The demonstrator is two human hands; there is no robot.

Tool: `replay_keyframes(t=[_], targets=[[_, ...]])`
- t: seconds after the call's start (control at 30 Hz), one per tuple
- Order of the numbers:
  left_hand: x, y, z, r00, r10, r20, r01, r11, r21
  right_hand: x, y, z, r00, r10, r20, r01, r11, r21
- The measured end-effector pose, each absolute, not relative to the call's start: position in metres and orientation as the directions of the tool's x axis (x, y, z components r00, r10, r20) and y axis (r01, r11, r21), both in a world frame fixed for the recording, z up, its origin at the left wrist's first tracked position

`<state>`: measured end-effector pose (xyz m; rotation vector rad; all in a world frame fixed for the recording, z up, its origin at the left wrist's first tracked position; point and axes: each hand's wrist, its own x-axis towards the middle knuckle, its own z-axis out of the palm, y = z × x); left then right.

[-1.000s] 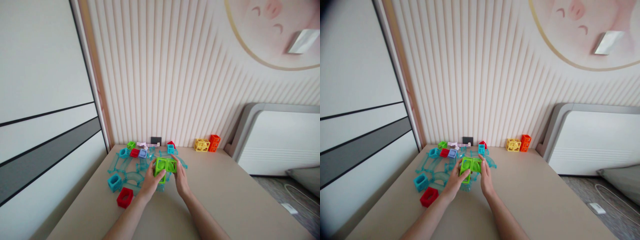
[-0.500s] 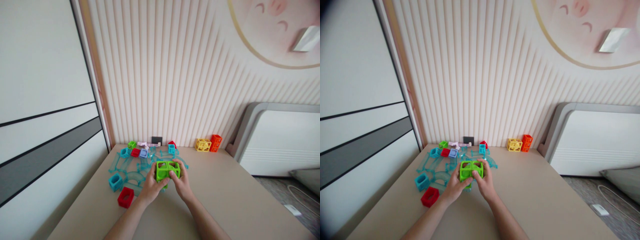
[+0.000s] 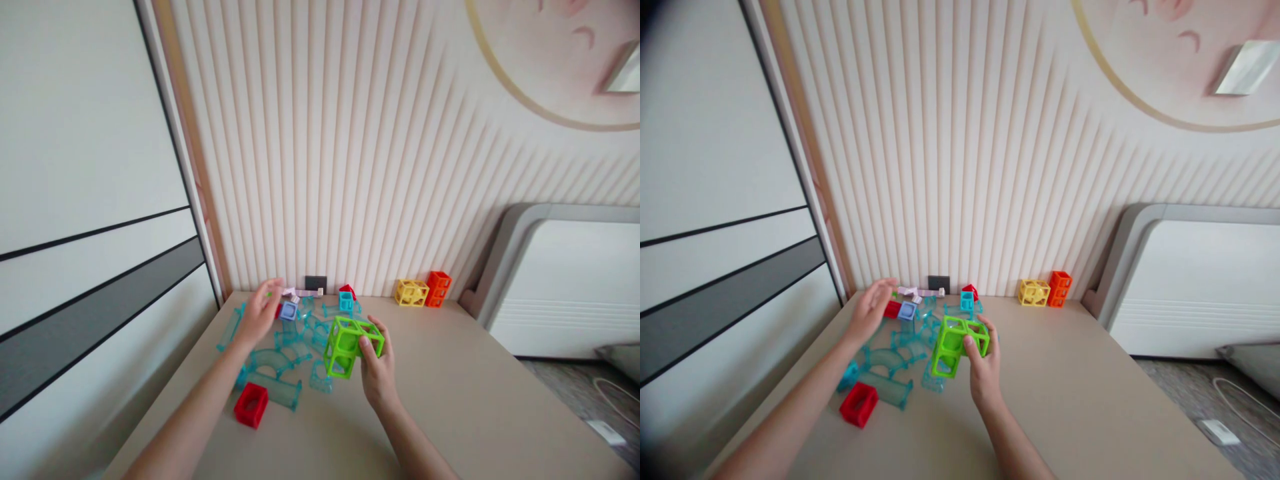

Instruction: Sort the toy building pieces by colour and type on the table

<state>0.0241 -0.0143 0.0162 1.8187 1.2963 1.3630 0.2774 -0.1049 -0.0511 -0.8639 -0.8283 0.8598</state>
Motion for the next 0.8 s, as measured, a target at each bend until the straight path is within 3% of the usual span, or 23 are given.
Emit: replay_keyframes(t=[0.03, 0.07, 0.23, 0.47, 0.63, 0.8], targets=[[0.006, 0.011, 0.019, -0.011, 0.924, 0.383, 0.558, -0.312, 0.769, 0.277, -0.105, -0.052, 0.404, 0.882, 0.243, -0.289, 0.375, -0.881], [-0.011, 0.034, 0.021, -0.041, 0.939, 0.34, 0.617, -0.244, 0.748, 0.276, -0.105, -0.053, 0.397, 0.887, 0.237, -0.288, 0.366, -0.885], [-0.053, 0.107, 0.003, 0.044, 0.994, 0.101, 0.743, -0.1, 0.662, 0.269, -0.113, -0.051, 0.35, 0.908, 0.23, -0.225, 0.32, -0.92], [-0.042, 0.127, -0.029, 0.11, 0.982, -0.153, 0.853, -0.014, 0.521, 0.266, -0.118, -0.045, 0.282, 0.92, 0.273, -0.14, 0.321, -0.937], [-0.037, 0.126, -0.038, 0.032, 0.992, -0.124, 0.908, 0.023, 0.418, 0.266, -0.119, -0.047, 0.251, 0.929, 0.272, -0.138, 0.313, -0.94], [-0.034, 0.119, -0.038, -0.033, 0.999, 0.037, 0.903, 0.014, 0.43, 0.265, -0.119, -0.048, 0.221, 0.929, 0.299, -0.12, 0.33, -0.936]])
